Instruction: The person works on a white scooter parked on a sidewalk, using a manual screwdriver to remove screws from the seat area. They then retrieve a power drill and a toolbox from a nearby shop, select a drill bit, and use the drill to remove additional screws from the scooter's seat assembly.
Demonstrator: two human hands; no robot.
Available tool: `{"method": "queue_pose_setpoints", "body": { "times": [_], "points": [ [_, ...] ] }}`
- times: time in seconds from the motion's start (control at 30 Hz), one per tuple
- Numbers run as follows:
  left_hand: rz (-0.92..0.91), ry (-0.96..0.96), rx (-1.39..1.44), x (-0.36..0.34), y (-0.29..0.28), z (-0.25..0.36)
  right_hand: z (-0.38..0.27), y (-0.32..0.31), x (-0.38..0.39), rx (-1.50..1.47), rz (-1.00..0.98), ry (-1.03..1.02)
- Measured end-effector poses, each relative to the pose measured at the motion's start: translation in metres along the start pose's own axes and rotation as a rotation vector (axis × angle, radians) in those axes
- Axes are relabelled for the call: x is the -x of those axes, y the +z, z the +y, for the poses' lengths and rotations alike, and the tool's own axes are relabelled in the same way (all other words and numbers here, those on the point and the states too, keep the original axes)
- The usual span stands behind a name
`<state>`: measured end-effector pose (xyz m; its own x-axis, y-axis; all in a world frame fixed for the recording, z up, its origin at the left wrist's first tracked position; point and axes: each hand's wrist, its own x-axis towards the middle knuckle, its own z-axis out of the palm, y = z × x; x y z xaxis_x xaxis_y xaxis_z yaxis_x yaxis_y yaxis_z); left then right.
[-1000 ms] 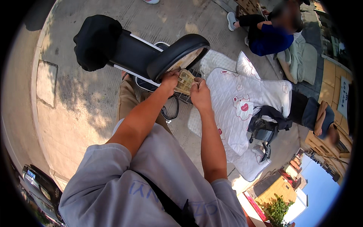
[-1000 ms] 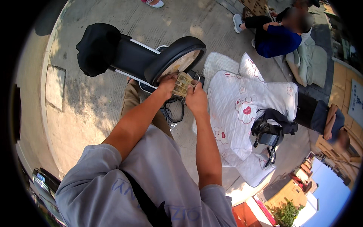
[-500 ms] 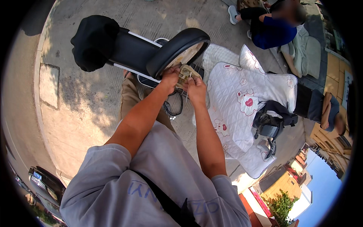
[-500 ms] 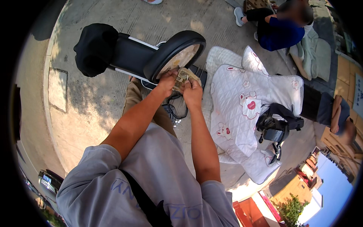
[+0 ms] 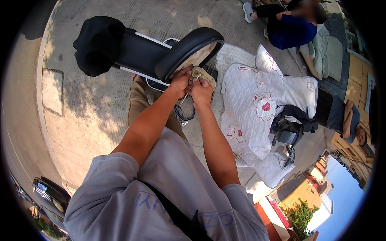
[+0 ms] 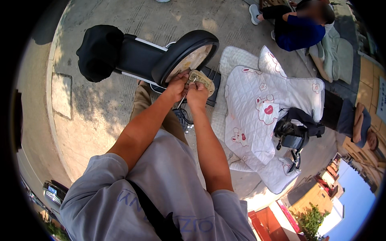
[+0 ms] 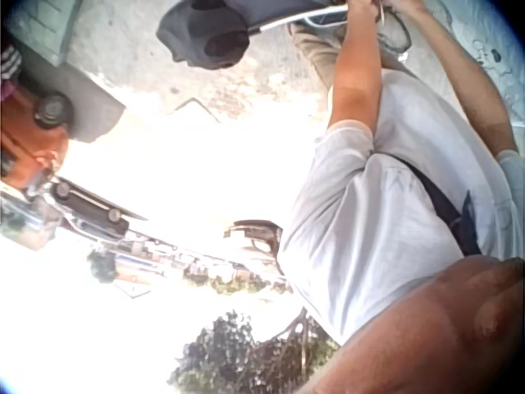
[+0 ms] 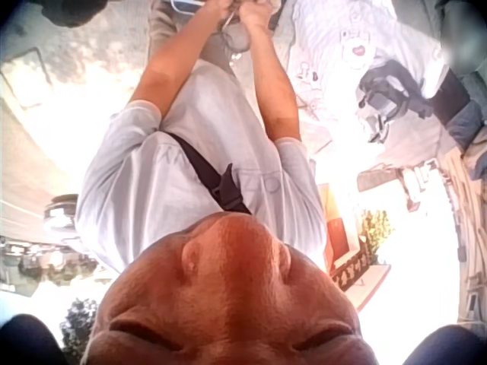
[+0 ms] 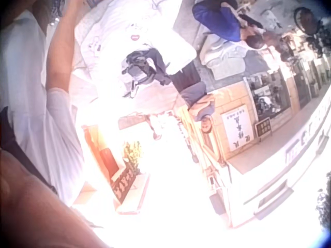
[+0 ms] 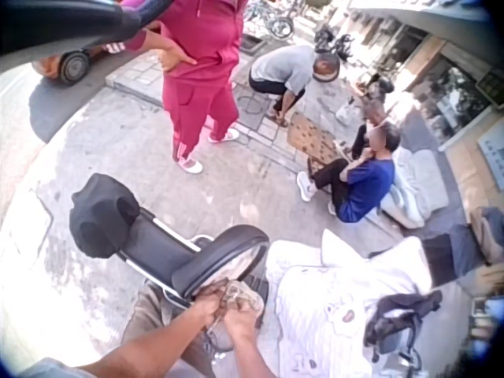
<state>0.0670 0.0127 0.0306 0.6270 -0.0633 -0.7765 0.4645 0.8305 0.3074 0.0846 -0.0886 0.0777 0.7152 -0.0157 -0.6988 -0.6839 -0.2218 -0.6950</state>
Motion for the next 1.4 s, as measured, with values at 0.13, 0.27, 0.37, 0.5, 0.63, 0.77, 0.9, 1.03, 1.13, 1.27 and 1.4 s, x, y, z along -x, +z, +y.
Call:
{"method": "queue_pose_setpoints", "body": {
  "times": [0.13, 0.27, 0.37, 0.5, 0.63, 0.77, 0.9, 1.03, 1.13, 1.27, 1.4],
  "points": [
    [-0.03, -0.083, -0.008, -0.001, -0.005, 0.011, -0.002, 0.011, 0.009, -0.206, 0.065, 0.111],
    [-0.014, -0.051, -0.048, -0.005, -0.007, 0.007, -0.001, 0.008, 0.013, -0.222, 0.06, 0.082],
    [-0.021, -0.037, -0.088, -0.01, -0.006, 0.005, 0.008, -0.003, 0.007, -0.13, 0.059, 0.028],
    [0.066, -0.002, -0.107, -0.007, 0.004, 0.01, -0.003, -0.007, 0.008, 0.097, 0.032, -0.059],
    [-0.013, 0.027, -0.046, -0.024, -0.005, -0.002, -0.013, -0.004, 0.014, 0.22, 0.08, -0.123],
    [0.032, -0.155, -0.169, -0.007, 0.014, 0.019, -0.016, -0.003, 0.008, 0.333, 0.123, -0.302],
    [0.015, -0.044, -0.068, -0.028, -0.009, 0.0, -0.011, 0.001, 0.008, 0.106, 0.052, -0.05],
    [-0.052, -0.03, -0.062, -0.028, -0.008, 0.0, -0.016, -0.022, 0.002, 0.214, 0.031, -0.058],
    [-0.049, -0.004, -0.021, -0.022, -0.002, -0.001, -0.005, -0.038, -0.01, 0.413, -0.029, -0.212],
    [-0.023, 0.003, -0.017, -0.017, 0.002, 0.001, -0.002, -0.04, -0.018, 0.552, -0.025, -0.244],
    [-0.065, 0.024, -0.004, -0.026, -0.006, -0.003, -0.006, -0.04, -0.018, 0.505, -0.032, -0.205]
  ]
}}
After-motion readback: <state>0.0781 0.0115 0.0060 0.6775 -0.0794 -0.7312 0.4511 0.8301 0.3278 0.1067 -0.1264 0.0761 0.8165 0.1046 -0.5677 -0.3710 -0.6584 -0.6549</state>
